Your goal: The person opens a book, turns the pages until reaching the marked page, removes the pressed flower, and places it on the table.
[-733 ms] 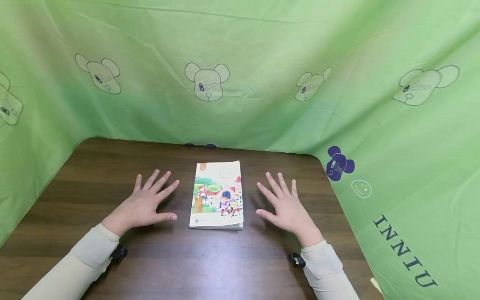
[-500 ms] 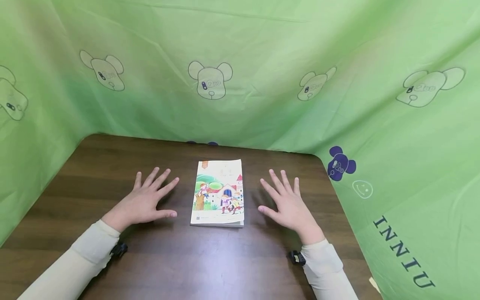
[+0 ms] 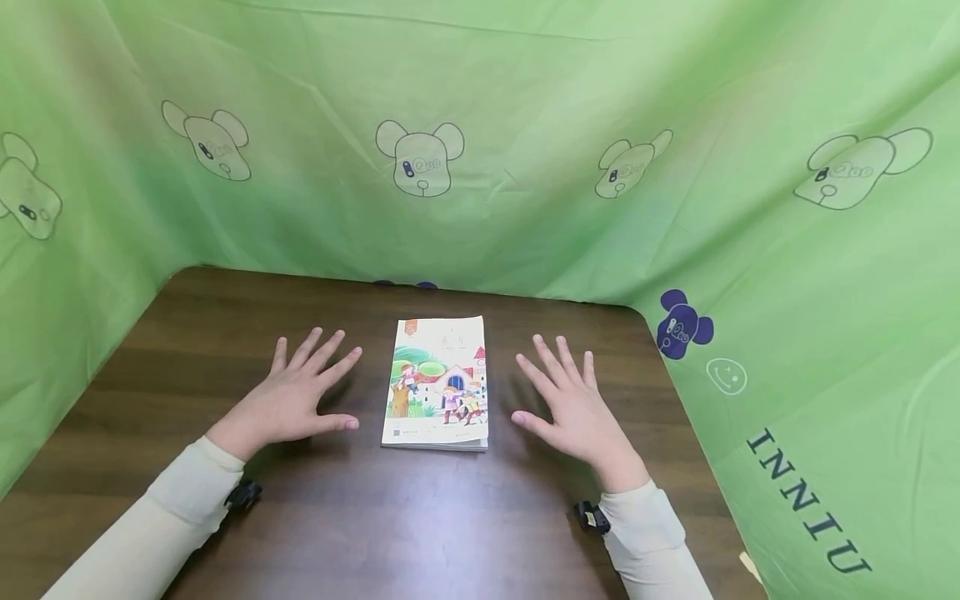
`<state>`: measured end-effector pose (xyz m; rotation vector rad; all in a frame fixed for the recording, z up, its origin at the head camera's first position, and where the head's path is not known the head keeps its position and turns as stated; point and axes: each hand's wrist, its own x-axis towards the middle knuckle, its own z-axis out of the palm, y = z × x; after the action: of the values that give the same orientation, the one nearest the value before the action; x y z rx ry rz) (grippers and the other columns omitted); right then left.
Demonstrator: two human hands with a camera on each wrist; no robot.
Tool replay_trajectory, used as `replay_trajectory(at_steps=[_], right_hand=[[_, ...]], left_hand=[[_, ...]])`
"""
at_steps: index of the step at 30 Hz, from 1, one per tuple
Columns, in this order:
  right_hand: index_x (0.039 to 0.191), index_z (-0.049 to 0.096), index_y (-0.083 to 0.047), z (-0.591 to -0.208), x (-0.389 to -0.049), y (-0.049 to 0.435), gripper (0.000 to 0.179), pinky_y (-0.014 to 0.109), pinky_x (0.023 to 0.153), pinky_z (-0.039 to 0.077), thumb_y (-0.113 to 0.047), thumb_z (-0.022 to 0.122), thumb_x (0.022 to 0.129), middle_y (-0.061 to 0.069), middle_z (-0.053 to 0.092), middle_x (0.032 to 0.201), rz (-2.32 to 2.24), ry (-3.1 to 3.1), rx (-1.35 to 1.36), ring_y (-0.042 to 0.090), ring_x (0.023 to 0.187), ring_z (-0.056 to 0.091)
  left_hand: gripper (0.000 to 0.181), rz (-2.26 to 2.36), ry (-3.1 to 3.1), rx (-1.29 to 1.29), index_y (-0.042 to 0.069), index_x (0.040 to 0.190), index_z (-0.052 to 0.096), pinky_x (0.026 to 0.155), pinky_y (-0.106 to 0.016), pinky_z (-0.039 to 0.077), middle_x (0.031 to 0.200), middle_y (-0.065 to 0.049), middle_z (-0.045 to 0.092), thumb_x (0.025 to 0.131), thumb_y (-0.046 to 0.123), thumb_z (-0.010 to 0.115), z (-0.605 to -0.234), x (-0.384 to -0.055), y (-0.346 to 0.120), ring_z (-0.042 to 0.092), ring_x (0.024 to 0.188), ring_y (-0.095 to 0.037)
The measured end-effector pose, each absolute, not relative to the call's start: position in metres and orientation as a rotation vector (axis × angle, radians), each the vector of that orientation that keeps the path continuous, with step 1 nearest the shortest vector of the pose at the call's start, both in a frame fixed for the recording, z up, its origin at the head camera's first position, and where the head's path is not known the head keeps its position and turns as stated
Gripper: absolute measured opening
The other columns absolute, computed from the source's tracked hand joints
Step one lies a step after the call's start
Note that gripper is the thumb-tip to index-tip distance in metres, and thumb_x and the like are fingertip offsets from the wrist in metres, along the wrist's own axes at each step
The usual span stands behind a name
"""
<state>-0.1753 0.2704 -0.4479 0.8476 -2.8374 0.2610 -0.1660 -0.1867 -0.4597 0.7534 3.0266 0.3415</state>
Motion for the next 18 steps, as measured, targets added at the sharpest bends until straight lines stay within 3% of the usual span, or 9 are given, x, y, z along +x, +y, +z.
replay_trajectory(at_steps=[11, 18], right_hand=[[0.164, 0.027, -0.028, -0.439, -0.169, 0.252, 0.088, 0.07, 0.119, -0.009, -0.067, 0.06, 0.092, 0.006, 0.012, 0.173, 0.277, -2.783, 0.953, 0.038, 0.159, -0.002], [0.164, 0.026, -0.028, -0.44, -0.165, 0.233, 0.089, 0.067, 0.121, -0.009, -0.07, 0.058, 0.092, 0.001, 0.008, 0.174, 0.311, -2.788, 1.015, 0.033, 0.16, -0.005]], left_hand=[[0.102, 0.385, 3.027, 0.787, 0.027, 0.165, 0.024, 0.113, -0.08, -0.001, 0.173, -0.011, 0.007, 0.084, 0.078, 0.062, -0.466, -0.156, -0.175, 0.004, 0.157, -0.047], [0.101, 0.413, 3.046, 0.793, 0.026, 0.164, 0.027, 0.112, -0.081, 0.003, 0.172, -0.014, 0.014, 0.084, 0.073, 0.066, -0.465, -0.147, -0.168, 0.007, 0.156, -0.048]])
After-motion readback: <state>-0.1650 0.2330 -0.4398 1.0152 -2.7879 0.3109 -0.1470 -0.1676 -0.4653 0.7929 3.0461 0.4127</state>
